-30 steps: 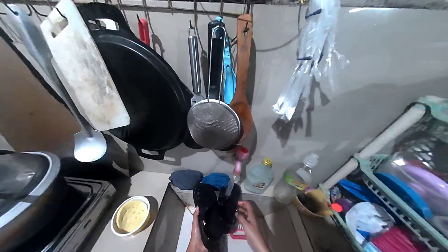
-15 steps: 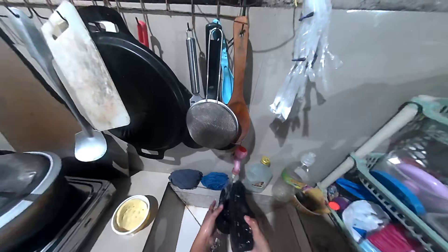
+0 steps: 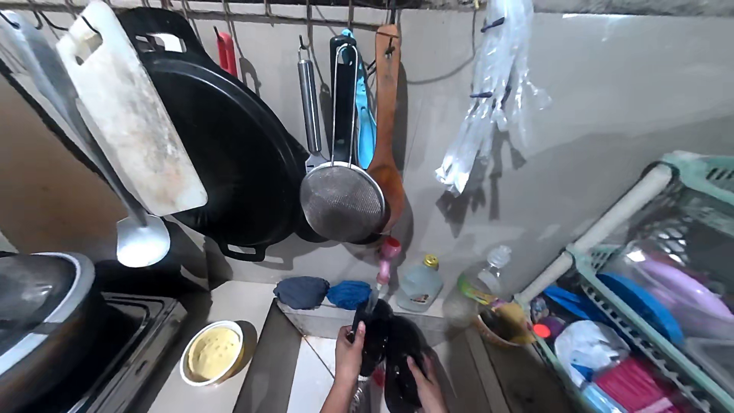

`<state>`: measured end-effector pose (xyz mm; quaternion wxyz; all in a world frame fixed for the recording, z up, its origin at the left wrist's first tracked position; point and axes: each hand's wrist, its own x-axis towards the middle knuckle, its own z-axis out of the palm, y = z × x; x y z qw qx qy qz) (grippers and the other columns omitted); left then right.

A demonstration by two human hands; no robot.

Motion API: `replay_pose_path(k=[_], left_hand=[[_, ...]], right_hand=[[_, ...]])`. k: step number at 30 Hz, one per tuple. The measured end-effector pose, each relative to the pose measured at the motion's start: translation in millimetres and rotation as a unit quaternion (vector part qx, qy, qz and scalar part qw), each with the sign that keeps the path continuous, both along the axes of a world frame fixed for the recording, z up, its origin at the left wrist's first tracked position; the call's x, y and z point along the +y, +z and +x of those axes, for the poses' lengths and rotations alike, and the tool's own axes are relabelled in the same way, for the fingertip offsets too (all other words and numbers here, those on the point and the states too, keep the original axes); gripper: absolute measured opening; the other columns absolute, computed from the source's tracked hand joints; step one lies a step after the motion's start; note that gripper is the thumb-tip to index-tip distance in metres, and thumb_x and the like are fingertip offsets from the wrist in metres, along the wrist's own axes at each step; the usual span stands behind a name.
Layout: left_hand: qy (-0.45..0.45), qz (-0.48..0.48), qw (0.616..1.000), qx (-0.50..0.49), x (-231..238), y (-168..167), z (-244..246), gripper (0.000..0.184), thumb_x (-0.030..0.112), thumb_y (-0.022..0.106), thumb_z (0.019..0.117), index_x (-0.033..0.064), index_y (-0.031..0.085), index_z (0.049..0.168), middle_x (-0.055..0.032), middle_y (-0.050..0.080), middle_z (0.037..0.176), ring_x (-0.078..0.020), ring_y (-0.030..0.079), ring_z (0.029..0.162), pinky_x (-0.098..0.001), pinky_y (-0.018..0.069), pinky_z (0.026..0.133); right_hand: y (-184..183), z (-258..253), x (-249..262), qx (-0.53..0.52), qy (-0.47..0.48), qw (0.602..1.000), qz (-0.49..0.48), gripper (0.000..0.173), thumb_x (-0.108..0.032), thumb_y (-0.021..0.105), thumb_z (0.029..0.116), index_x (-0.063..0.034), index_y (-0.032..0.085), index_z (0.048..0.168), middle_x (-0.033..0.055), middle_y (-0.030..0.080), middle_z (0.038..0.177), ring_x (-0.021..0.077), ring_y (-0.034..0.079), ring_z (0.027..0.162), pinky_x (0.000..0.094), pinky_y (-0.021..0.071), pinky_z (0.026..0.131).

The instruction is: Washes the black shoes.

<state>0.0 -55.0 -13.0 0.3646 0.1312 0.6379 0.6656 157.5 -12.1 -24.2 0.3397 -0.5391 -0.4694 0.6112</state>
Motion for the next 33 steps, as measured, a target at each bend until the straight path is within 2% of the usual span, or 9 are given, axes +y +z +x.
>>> replay_pose_path(k=[4,8,16,18,20,24,28,31,33], left_hand=[[0.052,-0.011,0.998,0.044,-15.7,12.0,10.6,0.043,0.023,0.037,0.1121,-0.0134,0.053,0.127,-0.0287,0.063,0.115,-0.0305,0.062,0.107,-0.0468,0.0494,0.098],[0.115,-0.001,0.992,0.043,-41.5,26.1,23.8,0.038,0.014,0.049,0.1072,-0.0141,0.047,0.133,-0.0242,0.063,0.104,-0.0199,0.061,0.091,-0.0376,0.0515,0.087],[0.136,0.101,0.986,0.002,-56.5,53.1,7.3,0.068,0.009,0.067,0.0903,-0.0065,0.036,0.149,-0.0227,0.058,0.129,-0.0165,0.063,0.105,-0.0332,0.0545,0.091],[0.128,0.124,0.983,-0.049,-48.6,63.9,3.6,0.057,0.008,0.065,0.0931,-0.0058,0.043,0.143,-0.0185,0.065,0.117,-0.0157,0.068,0.093,-0.0334,0.0597,0.081],[0.112,0.146,0.979,-0.085,-40.1,66.9,0.4,0.051,0.012,0.057,0.1009,-0.0031,0.039,0.146,-0.0188,0.064,0.119,-0.0187,0.069,0.097,-0.0367,0.0600,0.083],[0.095,0.130,0.986,-0.052,-28.3,63.6,-2.8,0.065,0.018,0.057,0.1010,0.0044,0.024,0.156,-0.0228,0.052,0.138,-0.0234,0.062,0.113,-0.0408,0.0553,0.092],[0.052,0.108,0.992,0.037,-25.2,63.4,-0.1,0.065,0.029,0.044,0.1051,0.0020,0.018,0.159,-0.0259,0.044,0.148,-0.0248,0.055,0.125,-0.0416,0.0498,0.101],[-0.003,0.135,0.991,0.004,-23.7,59.9,-2.4,0.093,0.023,0.061,0.0919,0.0082,0.004,0.164,-0.0234,0.032,0.160,-0.0269,0.047,0.139,-0.0441,0.0461,0.109],[-0.017,0.134,0.991,-0.007,-22.0,57.7,-6.0,0.106,0.012,0.073,0.0773,0.0050,0.010,0.162,-0.0221,0.040,0.155,-0.0249,0.051,0.135,-0.0401,0.0478,0.108]], right_hand=[[6.8,-16.7,-1.9,-0.009,-0.011,1.000,-0.007,0.062,-0.014,0.057,0.1039,0.0028,0.029,0.156,0.0309,0.039,0.154,0.0391,0.044,0.140,0.0542,0.0376,0.114],[15.0,-29.2,2.1,-0.010,0.023,0.999,0.020,0.068,-0.022,0.060,0.1028,0.0020,0.028,0.158,0.0302,0.035,0.158,0.0402,0.038,0.145,0.0564,0.0329,0.118],[23.3,-86.0,33.3,0.063,0.104,0.990,0.072,0.067,-0.022,0.060,0.1027,-0.0001,0.029,0.158,0.0264,0.034,0.160,0.0343,0.038,0.147,0.0510,0.0339,0.119],[27.8,-94.2,37.2,0.049,0.116,0.990,0.066,0.068,-0.023,0.058,0.1043,0.0002,0.026,0.159,0.0264,0.028,0.163,0.0350,0.032,0.150,0.0514,0.0293,0.121],[34.0,-96.8,35.6,0.038,0.115,0.991,0.050,0.065,-0.021,0.055,0.1063,0.0009,0.026,0.160,0.0264,0.027,0.164,0.0357,0.030,0.152,0.0515,0.0256,0.123],[32.6,-100.4,34.8,0.091,0.075,0.993,-0.024,0.059,-0.022,0.052,0.1067,-0.0086,0.030,0.160,0.0213,0.038,0.159,0.0338,0.042,0.143,0.0557,0.0379,0.113],[36.7,-100.6,36.5,0.099,0.071,0.990,-0.068,0.042,-0.020,0.049,0.1084,0.0007,0.046,0.145,0.0236,0.058,0.135,0.0305,0.059,0.121,0.0503,0.0498,0.102],[47.2,-102.6,35.2,0.080,0.084,0.986,-0.121,0.043,-0.027,0.039,0.1125,0.0020,0.048,0.142,0.0244,0.061,0.130,0.0312,0.062,0.117,0.0507,0.0513,0.098],[51.9,-101.5,37.6,0.064,0.106,0.981,-0.150,0.045,-0.031,0.036,0.1132,0.0006,0.048,0.144,0.0242,0.060,0.132,0.0324,0.061,0.119,0.0524,0.0504,0.099]])
